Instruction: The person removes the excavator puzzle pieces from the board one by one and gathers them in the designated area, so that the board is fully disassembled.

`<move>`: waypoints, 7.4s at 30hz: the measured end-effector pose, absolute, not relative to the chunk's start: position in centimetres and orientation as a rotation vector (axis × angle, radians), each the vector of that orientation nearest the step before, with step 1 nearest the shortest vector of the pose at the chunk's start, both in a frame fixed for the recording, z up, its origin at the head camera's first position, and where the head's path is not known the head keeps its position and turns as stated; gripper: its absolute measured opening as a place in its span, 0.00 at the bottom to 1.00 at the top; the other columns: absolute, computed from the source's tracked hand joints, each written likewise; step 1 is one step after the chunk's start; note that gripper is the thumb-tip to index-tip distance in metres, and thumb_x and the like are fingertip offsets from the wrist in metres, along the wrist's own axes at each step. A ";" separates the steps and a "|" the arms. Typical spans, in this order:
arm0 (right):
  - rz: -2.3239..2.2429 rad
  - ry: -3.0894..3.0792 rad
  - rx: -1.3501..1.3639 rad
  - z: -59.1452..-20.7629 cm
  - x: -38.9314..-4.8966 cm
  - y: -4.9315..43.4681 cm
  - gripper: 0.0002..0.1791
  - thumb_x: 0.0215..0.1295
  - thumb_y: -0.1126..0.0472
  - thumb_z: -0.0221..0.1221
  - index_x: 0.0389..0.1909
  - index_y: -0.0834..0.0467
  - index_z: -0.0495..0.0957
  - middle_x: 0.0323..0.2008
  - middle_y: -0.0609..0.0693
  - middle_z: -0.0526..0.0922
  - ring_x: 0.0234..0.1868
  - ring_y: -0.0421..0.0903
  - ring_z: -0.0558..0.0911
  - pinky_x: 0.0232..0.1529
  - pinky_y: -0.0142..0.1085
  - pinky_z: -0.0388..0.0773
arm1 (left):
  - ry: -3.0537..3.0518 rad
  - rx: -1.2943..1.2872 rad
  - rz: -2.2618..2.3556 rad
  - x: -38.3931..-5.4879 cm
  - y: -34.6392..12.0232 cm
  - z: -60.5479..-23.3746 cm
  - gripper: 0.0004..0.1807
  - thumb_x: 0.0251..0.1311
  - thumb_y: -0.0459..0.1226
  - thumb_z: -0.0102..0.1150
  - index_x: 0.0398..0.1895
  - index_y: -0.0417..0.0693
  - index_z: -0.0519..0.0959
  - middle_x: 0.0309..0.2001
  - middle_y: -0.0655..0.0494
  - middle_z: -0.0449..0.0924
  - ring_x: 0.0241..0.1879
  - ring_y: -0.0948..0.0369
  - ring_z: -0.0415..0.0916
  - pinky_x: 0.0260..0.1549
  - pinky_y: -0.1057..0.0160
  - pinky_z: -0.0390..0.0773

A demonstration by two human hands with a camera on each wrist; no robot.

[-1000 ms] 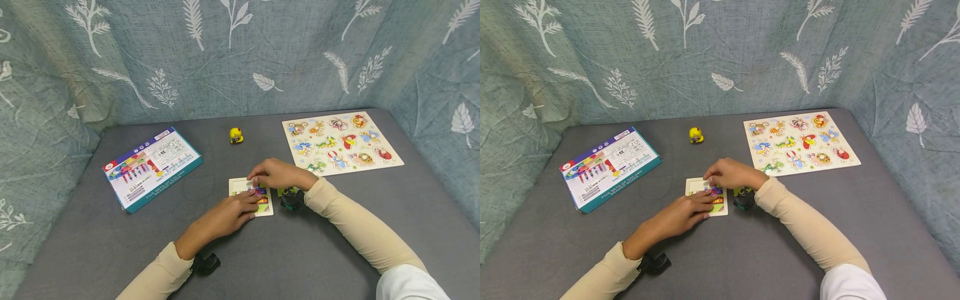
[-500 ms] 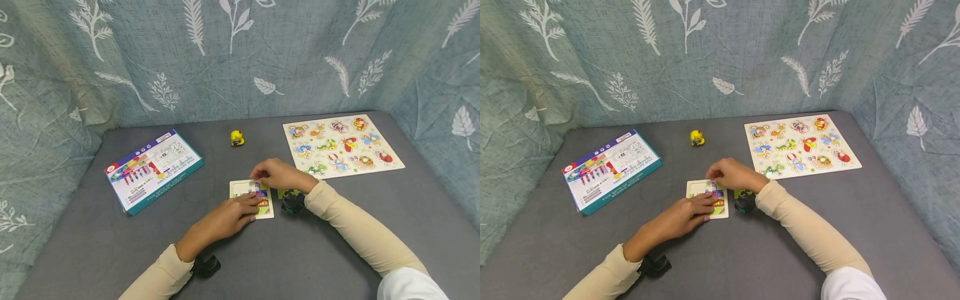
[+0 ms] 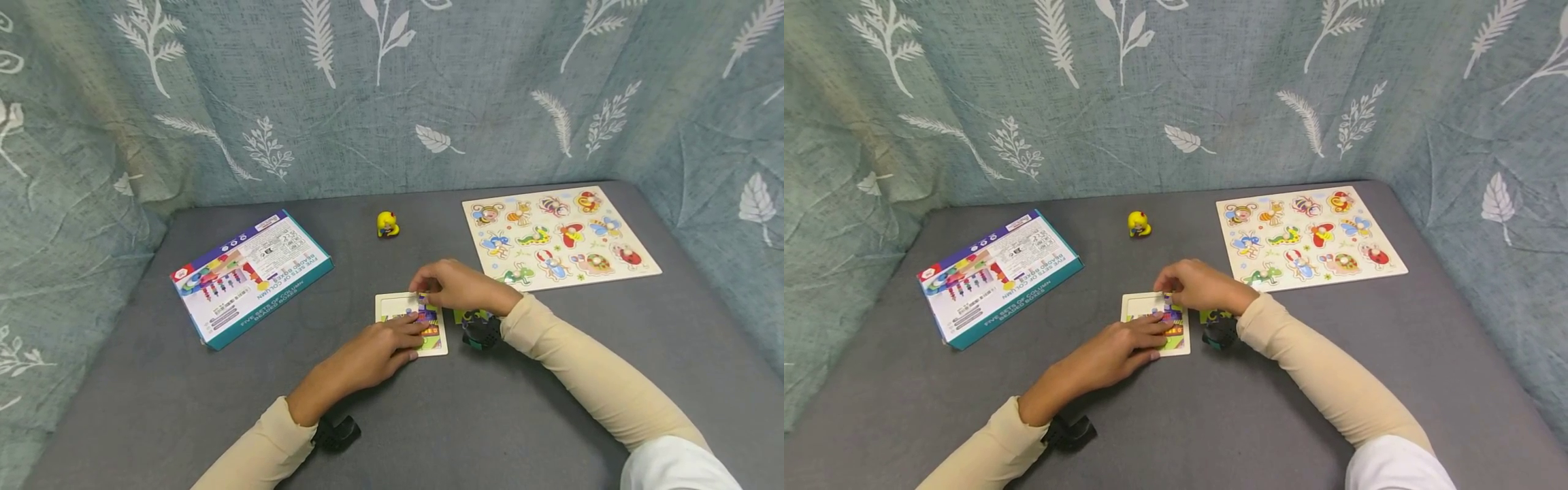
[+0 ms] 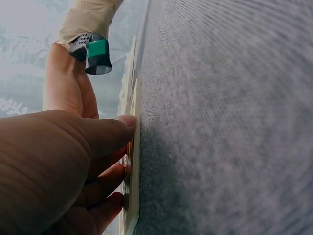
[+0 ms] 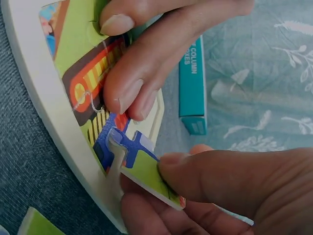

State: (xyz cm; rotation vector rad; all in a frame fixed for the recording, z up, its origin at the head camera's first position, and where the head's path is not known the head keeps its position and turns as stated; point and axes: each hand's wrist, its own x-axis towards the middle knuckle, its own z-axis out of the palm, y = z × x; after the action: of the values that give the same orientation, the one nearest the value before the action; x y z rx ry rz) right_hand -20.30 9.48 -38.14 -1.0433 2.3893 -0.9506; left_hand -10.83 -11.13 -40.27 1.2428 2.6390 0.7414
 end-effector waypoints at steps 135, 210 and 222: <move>-0.979 2.302 -0.815 -37.8 -19.7 22.5 0.07 0.61 0.75 0.60 0.39 0.67 0.83 0.33 0.51 0.84 0.32 0.42 0.79 0.31 0.32 0.77 | 2.664 1.165 0.689 -10.5 -11.0 -40.0 0.17 0.66 0.36 0.59 0.58 0.47 0.80 0.66 0.54 0.70 0.69 0.53 0.60 0.63 0.52 0.65; -0.986 2.359 -1.018 -37.0 -20.1 14.3 0.09 0.68 0.66 0.59 0.43 0.63 0.85 0.34 0.49 0.86 0.32 0.42 0.82 0.34 0.38 0.79 | 2.742 1.031 0.668 -9.6 -13.5 -40.1 0.24 0.68 0.43 0.58 0.64 0.43 0.74 0.72 0.44 0.59 0.72 0.49 0.52 0.67 0.50 0.58; -0.982 2.319 -1.027 -37.2 -20.6 12.7 0.10 0.69 0.65 0.57 0.45 0.62 0.85 0.31 0.49 0.85 0.30 0.45 0.81 0.32 0.37 0.78 | 2.667 1.152 0.725 -8.9 -14.4 -39.9 0.18 0.70 0.42 0.56 0.58 0.46 0.80 0.69 0.55 0.66 0.72 0.55 0.54 0.66 0.51 0.61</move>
State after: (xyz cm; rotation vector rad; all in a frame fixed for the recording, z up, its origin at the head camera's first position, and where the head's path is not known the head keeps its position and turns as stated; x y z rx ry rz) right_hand -20.61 12.74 -37.21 -1.0271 2.3192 -0.9825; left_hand -8.90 -14.39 -39.93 1.1518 2.6667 0.7248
